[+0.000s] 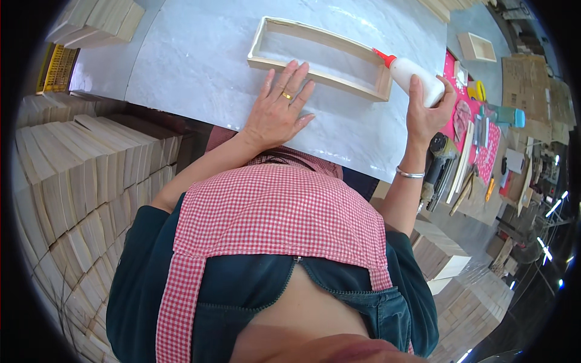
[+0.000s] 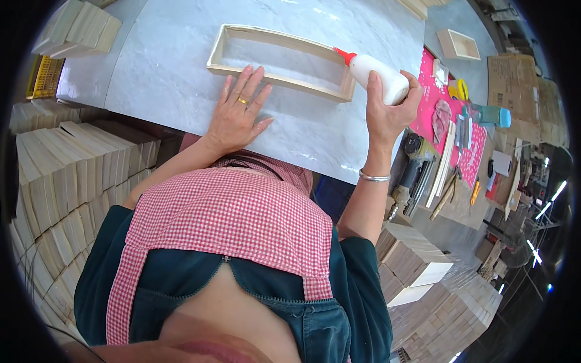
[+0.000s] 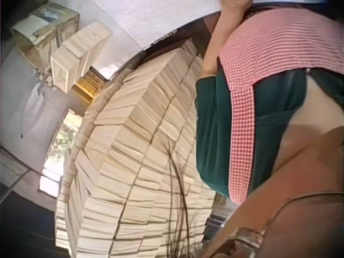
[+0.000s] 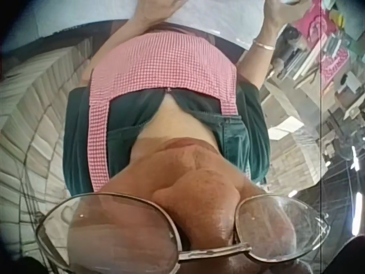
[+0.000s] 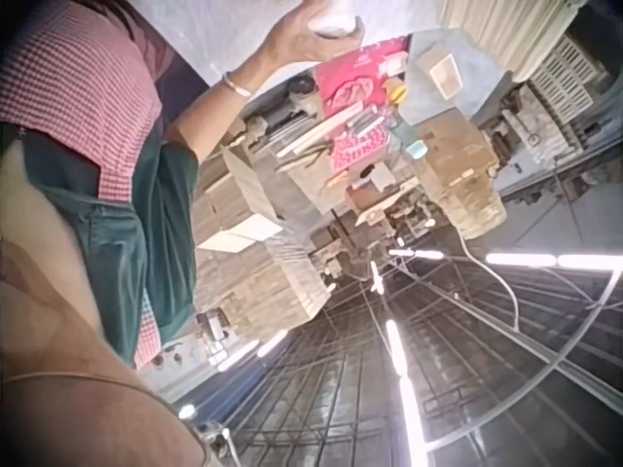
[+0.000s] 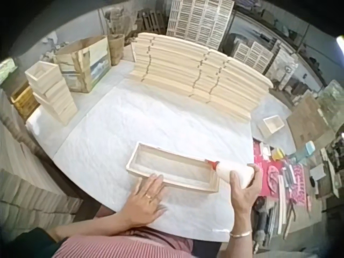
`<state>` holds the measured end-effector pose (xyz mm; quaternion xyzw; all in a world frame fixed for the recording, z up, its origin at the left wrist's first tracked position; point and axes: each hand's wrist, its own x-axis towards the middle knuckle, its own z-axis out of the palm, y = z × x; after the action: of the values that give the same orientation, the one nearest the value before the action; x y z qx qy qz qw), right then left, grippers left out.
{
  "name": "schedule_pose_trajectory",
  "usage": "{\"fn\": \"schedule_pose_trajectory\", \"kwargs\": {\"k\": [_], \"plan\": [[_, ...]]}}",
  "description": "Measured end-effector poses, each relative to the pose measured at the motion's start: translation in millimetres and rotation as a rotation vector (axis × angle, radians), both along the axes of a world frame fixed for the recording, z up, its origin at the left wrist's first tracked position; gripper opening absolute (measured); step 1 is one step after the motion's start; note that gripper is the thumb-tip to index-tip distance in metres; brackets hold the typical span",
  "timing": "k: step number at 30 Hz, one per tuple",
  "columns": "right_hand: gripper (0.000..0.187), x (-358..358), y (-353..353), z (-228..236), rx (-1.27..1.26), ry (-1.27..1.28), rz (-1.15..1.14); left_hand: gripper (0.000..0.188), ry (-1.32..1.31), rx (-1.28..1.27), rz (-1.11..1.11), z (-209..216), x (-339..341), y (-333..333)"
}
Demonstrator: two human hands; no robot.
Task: Assembling wooden boxes by gluing and stapling wood pieces together at a workbench.
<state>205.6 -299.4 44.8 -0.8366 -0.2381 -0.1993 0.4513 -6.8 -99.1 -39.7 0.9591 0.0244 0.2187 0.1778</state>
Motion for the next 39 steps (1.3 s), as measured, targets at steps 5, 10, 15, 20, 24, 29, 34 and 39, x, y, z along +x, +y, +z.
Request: {"fn": "schedule_pose_trajectory", "kwargs": {"k": [5, 10, 15, 20, 24, 29, 34, 39], "plan": [[0.052, 9, -26, -3, -0.011, -0.030, -0.056, 0.068, 0.008, 0.021, 0.009, -1, 0, 0], [0.046, 7, -36, 0, -0.025, -0.043, -0.096, 0.069, 0.007, 0.027, 0.014, -2, 0, -2], [0.045, 3, -43, 1, -0.023, -0.040, -0.094, 0.068, 0.001, 0.031, 0.017, -3, 0, -3], [0.049, -14, -54, 4, -0.027, 0.004, -0.113, 0.068, 0.004, 0.024, 0.028, -3, 0, -3], [0.048, -35, -64, 11, -0.050, 0.021, -0.107, 0.067, -0.008, 0.037, 0.020, -3, 1, -1], [0.047, -55, -75, 16, -0.068, 0.047, -0.105, 0.066, -0.016, 0.041, 0.024, -3, 0, 0], [0.047, -73, -54, 20, 0.096, 0.227, -0.078, 0.060, -0.081, 0.061, 0.007, -2, -1, -1], [0.047, -99, 15, 10, 0.120, 0.317, 0.153, 0.049, -0.135, 0.123, -0.084, -6, -1, -2]]}}
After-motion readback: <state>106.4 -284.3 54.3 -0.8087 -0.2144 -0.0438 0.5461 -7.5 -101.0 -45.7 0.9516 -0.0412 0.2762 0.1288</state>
